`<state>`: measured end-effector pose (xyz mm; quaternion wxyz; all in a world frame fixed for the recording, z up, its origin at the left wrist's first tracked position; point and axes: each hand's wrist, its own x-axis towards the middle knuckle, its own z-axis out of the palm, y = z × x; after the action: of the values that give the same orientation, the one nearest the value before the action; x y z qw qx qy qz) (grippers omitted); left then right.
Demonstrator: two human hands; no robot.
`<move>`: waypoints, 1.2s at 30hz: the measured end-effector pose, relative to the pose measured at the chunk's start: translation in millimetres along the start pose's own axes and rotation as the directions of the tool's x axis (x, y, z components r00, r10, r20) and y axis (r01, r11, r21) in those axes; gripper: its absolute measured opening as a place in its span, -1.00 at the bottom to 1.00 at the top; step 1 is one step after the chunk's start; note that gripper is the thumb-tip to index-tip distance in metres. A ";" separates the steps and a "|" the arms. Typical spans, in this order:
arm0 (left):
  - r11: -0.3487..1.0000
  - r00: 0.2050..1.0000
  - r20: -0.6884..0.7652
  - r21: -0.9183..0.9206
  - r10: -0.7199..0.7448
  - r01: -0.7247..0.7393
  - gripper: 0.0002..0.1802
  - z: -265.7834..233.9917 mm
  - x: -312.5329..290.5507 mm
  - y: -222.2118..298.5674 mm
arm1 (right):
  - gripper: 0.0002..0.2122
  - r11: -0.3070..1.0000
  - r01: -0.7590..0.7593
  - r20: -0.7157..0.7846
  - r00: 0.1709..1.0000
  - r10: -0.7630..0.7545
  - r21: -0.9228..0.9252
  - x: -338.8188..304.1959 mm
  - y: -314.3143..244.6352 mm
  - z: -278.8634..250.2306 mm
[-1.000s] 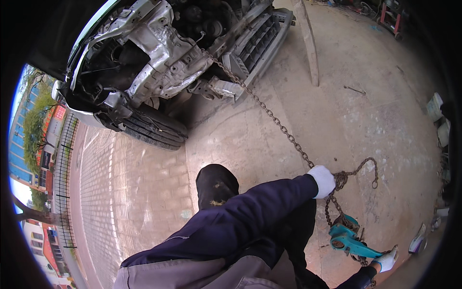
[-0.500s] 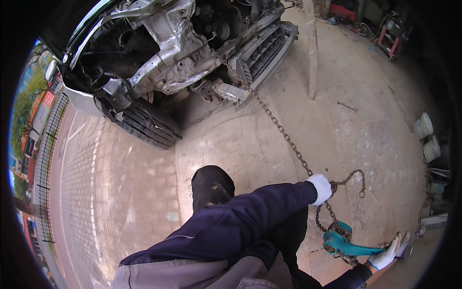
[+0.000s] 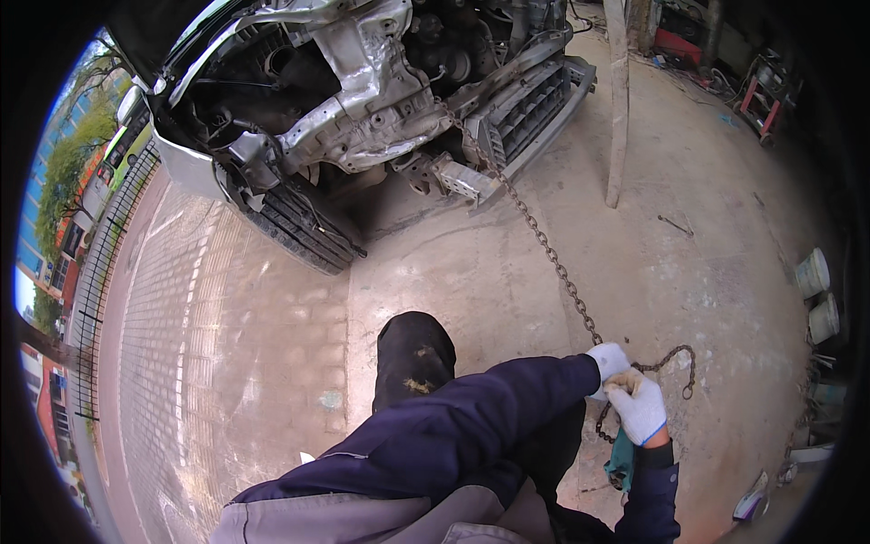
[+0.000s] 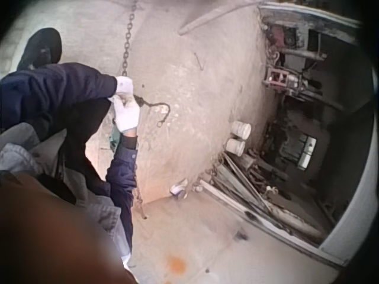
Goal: The person attaches a chain hoist to a silver car's engine bay, then repeatedly pulls the hoist handle to tighten the chain and lift the engine. The person adjusts the chain and hoist position several times during the process.
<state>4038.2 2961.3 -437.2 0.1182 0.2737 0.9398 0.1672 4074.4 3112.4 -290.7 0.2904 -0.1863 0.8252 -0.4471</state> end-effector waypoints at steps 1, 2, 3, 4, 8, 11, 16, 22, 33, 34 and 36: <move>0.991 0.999 -0.028 0.129 0.021 -0.017 -0.79 -13.5 -6.8 10.3 | -0.85 1.000 -0.006 0.008 1.000 0.006 -0.013 -13.6 -1.2 -6.7; 0.988 0.998 -0.055 0.151 0.010 -0.002 -0.78 -25.3 -13.0 20.9 | -0.88 0.999 -0.018 0.000 1.000 0.018 0.049 -29.4 -1.1 -14.4; 0.985 0.999 -0.033 0.170 -0.005 0.011 -0.78 -36.2 -17.6 27.2 | -0.88 0.999 -0.012 -0.052 0.999 0.014 0.053 -48.1 0.9 -22.3; 0.983 1.000 -0.020 0.182 -0.007 0.011 -0.78 -46.1 -22.0 30.4 | -0.86 0.993 -0.010 -0.055 0.998 0.017 0.122 -66.7 4.7 -34.3; 0.978 1.000 -0.001 0.209 0.019 -0.019 -0.76 -64.3 -28.0 39.9 | -0.69 0.728 0.398 -0.407 0.896 -0.178 0.558 -155.5 54.7 -98.0; 0.981 1.000 0.014 0.196 0.010 -0.012 -0.75 -64.8 -26.7 40.3 | -0.68 0.424 0.635 -0.650 0.749 -0.130 0.646 -223.1 121.3 -128.0; 0.984 1.000 0.015 0.179 -0.015 0.012 -0.75 -65.7 -24.3 40.9 | -0.63 0.357 0.662 -0.721 0.691 0.051 0.659 -247.7 191.9 -122.6; 0.984 0.999 0.021 0.174 -0.030 0.026 -0.76 -55.1 -20.5 40.9 | -0.70 0.584 0.584 -0.730 0.683 0.022 0.564 -158.9 88.1 -105.0; 0.984 0.996 0.081 0.178 -0.037 0.022 -0.74 -49.5 -17.7 29.2 | -0.75 0.934 0.222 -0.193 0.940 -0.282 -0.280 -57.8 -2.0 -2.5; 0.978 0.997 0.061 0.209 -0.039 0.026 -0.75 -51.9 -20.1 32.9 | -0.77 0.999 0.007 -0.294 0.956 -0.016 -0.032 -97.8 8.4 -31.6; 0.979 1.000 -0.017 0.201 -0.013 0.016 -0.75 -57.8 -26.0 38.9 | -0.66 0.788 0.389 -0.499 0.858 -0.122 0.478 -167.9 33.9 -86.7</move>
<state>4059.9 2963.4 -366.1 0.0839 0.2761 0.9547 0.0726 4144.8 3280.3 -229.5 0.0719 -0.0987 0.6656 -0.7362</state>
